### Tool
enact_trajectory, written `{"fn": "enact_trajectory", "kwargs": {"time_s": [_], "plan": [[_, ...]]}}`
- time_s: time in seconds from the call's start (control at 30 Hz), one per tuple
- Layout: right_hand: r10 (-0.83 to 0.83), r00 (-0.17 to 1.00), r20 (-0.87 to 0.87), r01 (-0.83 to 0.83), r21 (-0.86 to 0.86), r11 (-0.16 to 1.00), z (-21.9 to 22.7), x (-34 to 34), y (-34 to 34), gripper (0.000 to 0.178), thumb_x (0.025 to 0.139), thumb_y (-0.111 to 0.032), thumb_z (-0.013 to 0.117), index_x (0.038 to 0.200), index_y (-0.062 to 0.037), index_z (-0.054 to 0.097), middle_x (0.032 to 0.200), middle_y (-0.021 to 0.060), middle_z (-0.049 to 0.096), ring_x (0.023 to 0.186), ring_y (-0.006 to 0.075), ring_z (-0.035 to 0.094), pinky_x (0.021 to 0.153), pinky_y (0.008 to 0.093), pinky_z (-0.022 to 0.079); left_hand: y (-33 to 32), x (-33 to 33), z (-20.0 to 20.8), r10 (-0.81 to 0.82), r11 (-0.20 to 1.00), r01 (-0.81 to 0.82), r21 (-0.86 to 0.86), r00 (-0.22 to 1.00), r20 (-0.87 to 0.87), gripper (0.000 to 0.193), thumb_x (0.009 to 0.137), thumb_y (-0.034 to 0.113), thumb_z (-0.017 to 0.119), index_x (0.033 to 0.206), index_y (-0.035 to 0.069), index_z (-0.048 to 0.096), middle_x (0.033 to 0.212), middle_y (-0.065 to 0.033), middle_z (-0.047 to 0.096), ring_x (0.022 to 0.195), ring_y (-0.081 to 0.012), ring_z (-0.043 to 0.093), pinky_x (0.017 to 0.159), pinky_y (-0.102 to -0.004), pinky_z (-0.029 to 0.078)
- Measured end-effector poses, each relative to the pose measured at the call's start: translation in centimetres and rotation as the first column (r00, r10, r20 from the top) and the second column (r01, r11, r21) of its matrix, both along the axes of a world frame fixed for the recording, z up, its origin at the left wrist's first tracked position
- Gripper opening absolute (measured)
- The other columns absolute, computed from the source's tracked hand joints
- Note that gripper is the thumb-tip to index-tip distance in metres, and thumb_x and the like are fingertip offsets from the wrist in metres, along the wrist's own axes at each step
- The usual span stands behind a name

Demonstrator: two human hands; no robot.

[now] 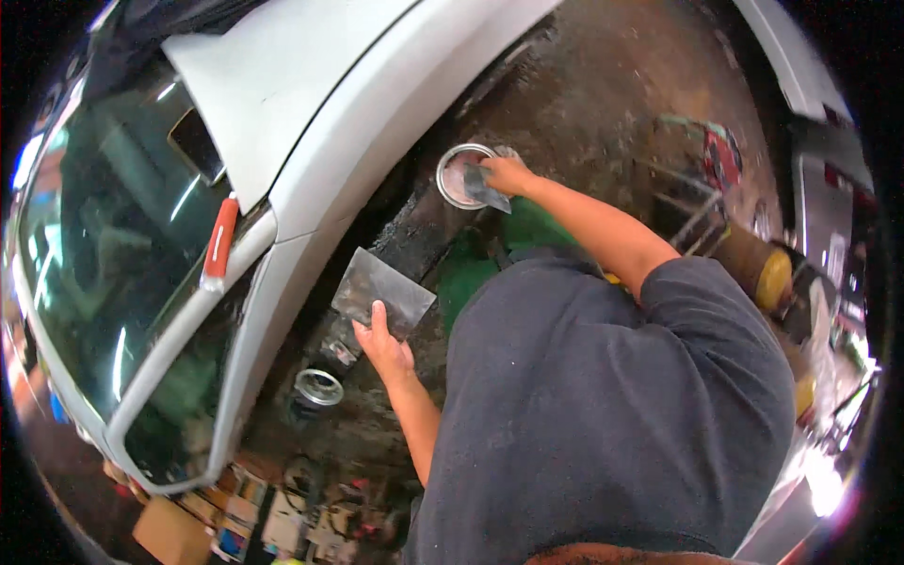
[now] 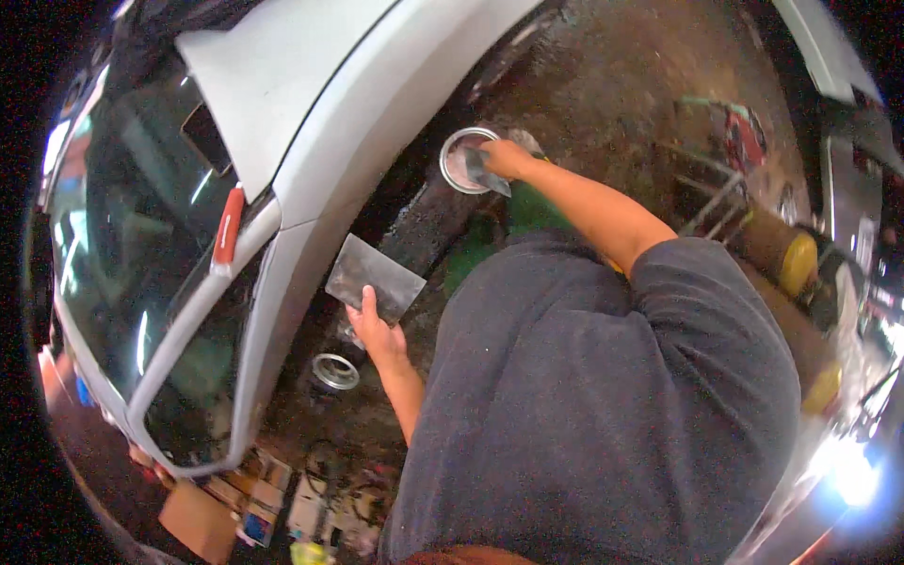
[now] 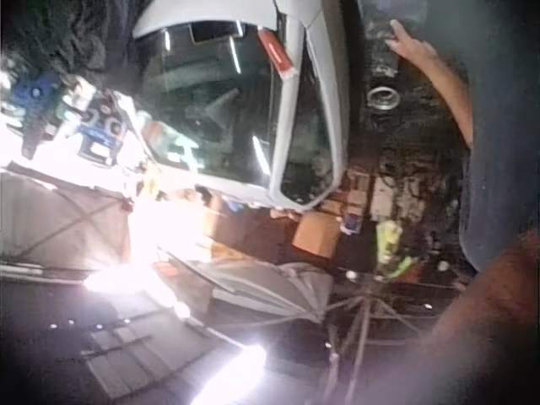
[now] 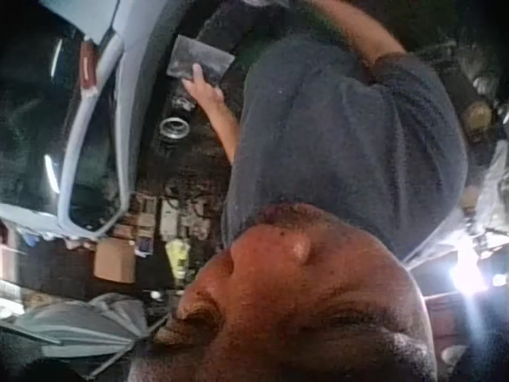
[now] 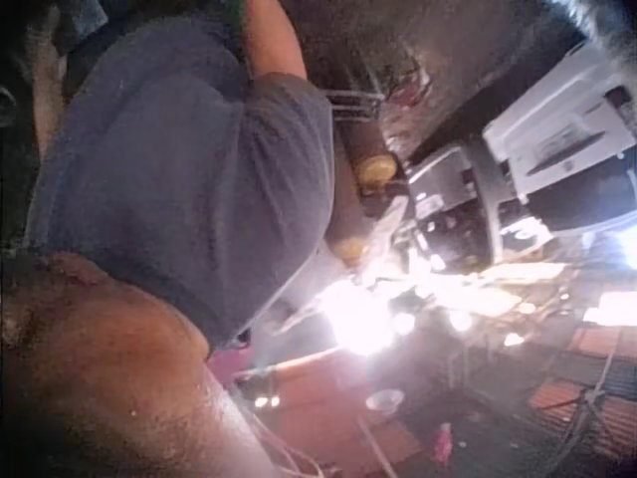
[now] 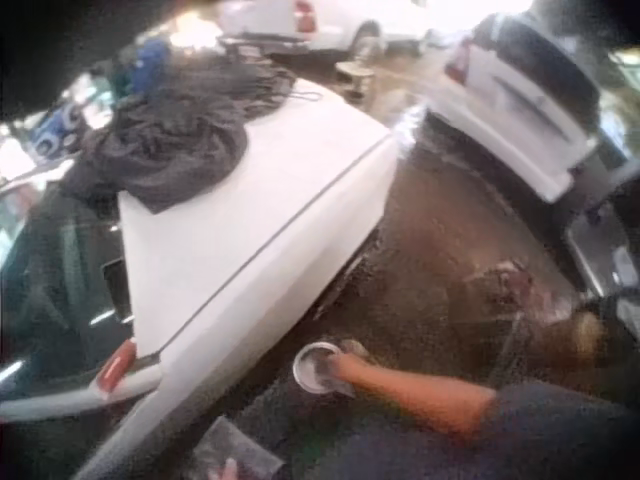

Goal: The person prepares and applies body filler to a white vehicle using spatulas, mixing the filler on a palette before spreading it over areas of the car body.

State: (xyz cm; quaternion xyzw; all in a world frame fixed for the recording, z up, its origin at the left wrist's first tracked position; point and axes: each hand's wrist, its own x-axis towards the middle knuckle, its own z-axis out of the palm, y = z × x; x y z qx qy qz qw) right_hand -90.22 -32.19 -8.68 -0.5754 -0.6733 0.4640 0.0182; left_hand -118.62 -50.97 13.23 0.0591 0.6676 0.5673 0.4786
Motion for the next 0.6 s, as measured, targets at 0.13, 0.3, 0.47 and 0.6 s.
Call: {"fn": "enact_trajectory", "kwargs": {"time_s": [0.13, 0.3, 0.47, 0.6], "plan": [[-0.079, 0.991, 0.108, 0.095, -0.157, 0.983, -0.8, -1.5, -0.8, 0.039, 0.081, -0.01, 0.055, 0.117, -0.0077, 0.068, 0.104, 0.0225, 0.07, 0.091, 0.0376, 0.07, 0.082, 0.0476, 0.055, 0.1, -2.4, -0.3, -0.152, 0.985, 0.151, -0.087, 0.988, 0.002, 0.046, 0.094, 0.01, 0.065, 0.135, 0.0, 0.047, 0.126, -0.0107, 0.059, 0.11, -0.0213, 0.06, 0.096, -0.0365, 0.048], [-0.062, 0.994, 0.09, 0.071, -0.094, 0.993, 1.5, -2.4, 0.0, 0.038, 0.08, -0.009, 0.052, 0.114, -0.0094, 0.07, 0.108, 0.0233, 0.069, 0.099, 0.0384, 0.068, 0.085, 0.0494, 0.053, 1.6, -2.2, 0.3, -0.368, 0.921, 0.345, -0.182, 0.922, -0.119, 0.047, 0.1, 0.017, 0.059, 0.14, -0.003, 0.044, 0.135, -0.0145, 0.055, 0.117, -0.023, 0.055, 0.101, -0.0358, 0.043], [-0.041, 0.997, 0.072, 0.047, -0.087, 0.995, -1.8, -2.9, 0.1, 0.039, 0.081, -0.01, 0.054, 0.117, -0.013, 0.068, 0.11, 0.0223, 0.07, 0.099, 0.0413, 0.068, 0.085, 0.0531, 0.053, 3.0, -1.3, 1.2, -0.482, 0.854, 0.373, -0.362, 0.829, -0.283, 0.054, 0.105, 0.03, 0.05, 0.144, -0.006, 0.04, 0.142, -0.0162, 0.05, 0.125, -0.0242, 0.05, 0.107, -0.0364, 0.037], [0.005, 0.993, 0.114, 0.013, -0.157, 0.988, -3.0, -3.3, 0.1, 0.034, 0.078, -0.008, 0.059, 0.11, -0.0049, 0.069, 0.103, 0.0257, 0.07, 0.093, 0.0419, 0.07, 0.08, 0.0512, 0.055, 3.9, -1.6, 0.9, -0.546, 0.812, 0.407, -0.419, 0.782, -0.3, 0.057, 0.105, 0.031, 0.05, 0.145, -0.007, 0.038, 0.145, -0.0174, 0.047, 0.127, -0.0253, 0.049, 0.108, -0.0369, 0.036]]}}
